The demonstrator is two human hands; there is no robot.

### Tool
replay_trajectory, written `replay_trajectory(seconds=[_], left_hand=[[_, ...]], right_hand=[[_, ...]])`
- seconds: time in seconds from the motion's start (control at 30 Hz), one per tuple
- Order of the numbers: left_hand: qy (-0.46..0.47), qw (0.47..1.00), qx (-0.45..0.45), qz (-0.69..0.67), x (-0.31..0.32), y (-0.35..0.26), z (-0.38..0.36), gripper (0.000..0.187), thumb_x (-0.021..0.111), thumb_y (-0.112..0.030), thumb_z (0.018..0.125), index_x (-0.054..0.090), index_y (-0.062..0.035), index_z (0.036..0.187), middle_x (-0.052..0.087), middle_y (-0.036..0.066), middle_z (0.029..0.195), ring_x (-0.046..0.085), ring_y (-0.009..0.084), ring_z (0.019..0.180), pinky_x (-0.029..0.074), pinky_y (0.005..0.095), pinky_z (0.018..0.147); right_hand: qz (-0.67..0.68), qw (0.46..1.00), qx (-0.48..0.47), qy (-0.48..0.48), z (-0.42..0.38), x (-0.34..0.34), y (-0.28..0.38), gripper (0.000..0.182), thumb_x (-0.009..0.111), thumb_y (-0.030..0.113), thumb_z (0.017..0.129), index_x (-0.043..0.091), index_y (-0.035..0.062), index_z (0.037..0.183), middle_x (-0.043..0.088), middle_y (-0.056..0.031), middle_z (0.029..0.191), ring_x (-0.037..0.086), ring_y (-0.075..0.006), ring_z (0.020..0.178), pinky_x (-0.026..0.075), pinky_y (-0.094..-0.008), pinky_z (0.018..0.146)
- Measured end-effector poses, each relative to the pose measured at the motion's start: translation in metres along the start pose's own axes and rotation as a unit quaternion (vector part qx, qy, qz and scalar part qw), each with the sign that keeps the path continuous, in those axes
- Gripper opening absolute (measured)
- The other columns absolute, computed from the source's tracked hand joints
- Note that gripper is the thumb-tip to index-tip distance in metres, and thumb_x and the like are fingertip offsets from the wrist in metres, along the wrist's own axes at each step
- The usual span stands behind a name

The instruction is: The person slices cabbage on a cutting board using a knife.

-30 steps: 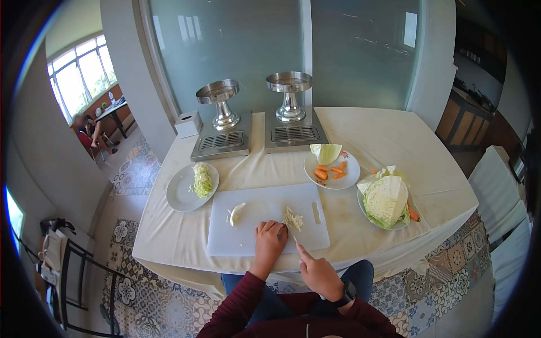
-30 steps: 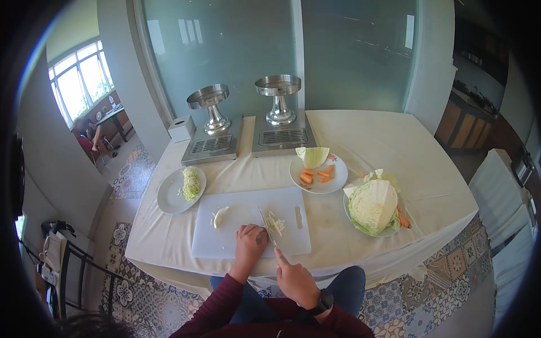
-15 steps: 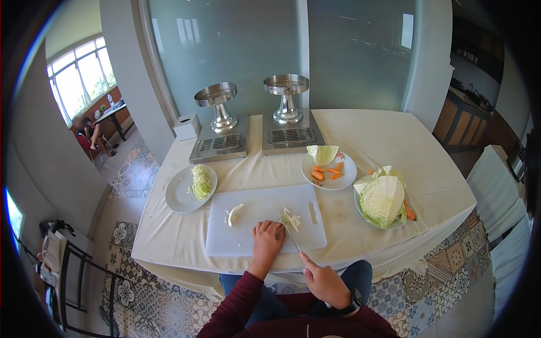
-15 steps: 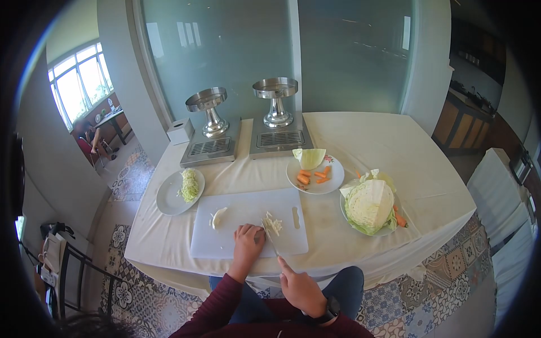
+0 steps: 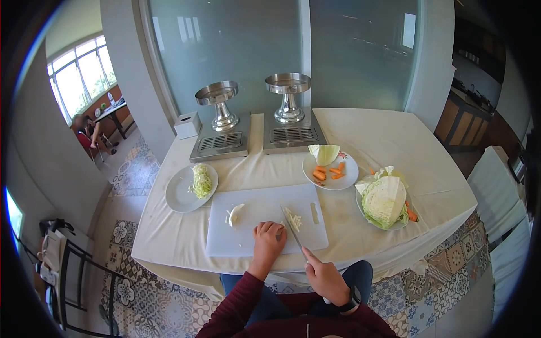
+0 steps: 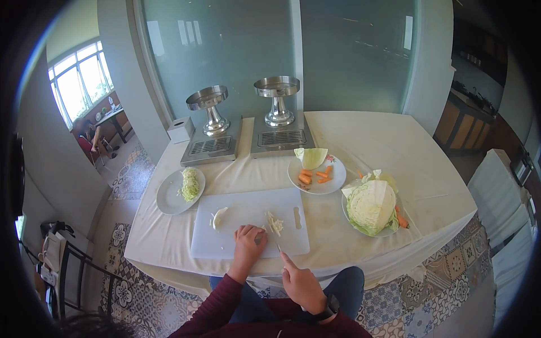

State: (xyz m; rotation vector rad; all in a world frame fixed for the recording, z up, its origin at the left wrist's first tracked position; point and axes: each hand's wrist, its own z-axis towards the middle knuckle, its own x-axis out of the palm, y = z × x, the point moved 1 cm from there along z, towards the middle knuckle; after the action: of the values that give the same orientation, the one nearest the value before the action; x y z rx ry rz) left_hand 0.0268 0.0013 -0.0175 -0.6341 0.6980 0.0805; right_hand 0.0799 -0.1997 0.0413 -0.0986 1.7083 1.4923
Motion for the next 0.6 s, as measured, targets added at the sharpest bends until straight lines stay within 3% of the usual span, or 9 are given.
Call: replay_trajectory(seconds=[0.37, 0.47, 0.6], left_hand=[[-0.008, 1.0, 0.023, 0.01, -0.002, -0.003, 0.001, 0.006, 0.073, -0.012, 0.08, 0.071, -0.0103, 0.086, 0.067, 0.004, 0.089, 0.061, 0.0263, 0.091, 0.042, 0.0409, 0.086], [-0.009, 1.0, 0.022, 0.018, -0.002, -0.003, 0.001, 0.007, 0.074, -0.012, 0.08, 0.071, -0.0111, 0.087, 0.067, 0.004, 0.089, 0.061, 0.0262, 0.091, 0.042, 0.0407, 0.086], [-0.006, 1.0, 0.009, 0.014, -0.002, -0.004, 0.001, 0.008, 0.074, -0.013, 0.079, 0.071, -0.011, 0.087, 0.068, 0.004, 0.089, 0.061, 0.0265, 0.092, 0.043, 0.0408, 0.086]], right_hand=[[0.018, 1.0, -0.017, 0.004, -0.002, -0.005, 0.008, 0.051, 0.052, 0.02, 0.098, 0.044, 0.0097, 0.147, 0.06, -0.0241, 0.063, 0.06, -0.0463, 0.06, 0.046, -0.056, 0.06], [-0.001, 1.0, -0.013, 0.015, -0.004, -0.007, 0.012, 0.049, 0.052, 0.016, 0.098, 0.045, 0.0035, 0.146, 0.057, -0.0252, 0.065, 0.06, -0.0438, 0.06, 0.045, -0.0477, 0.058], [0.002, 1.0, -0.015, 0.016, -0.006, -0.004, 0.008, 0.051, 0.052, 0.018, 0.098, 0.044, 0.0053, 0.147, 0.058, -0.0248, 0.064, 0.06, -0.0447, 0.06, 0.045, -0.0505, 0.058]])
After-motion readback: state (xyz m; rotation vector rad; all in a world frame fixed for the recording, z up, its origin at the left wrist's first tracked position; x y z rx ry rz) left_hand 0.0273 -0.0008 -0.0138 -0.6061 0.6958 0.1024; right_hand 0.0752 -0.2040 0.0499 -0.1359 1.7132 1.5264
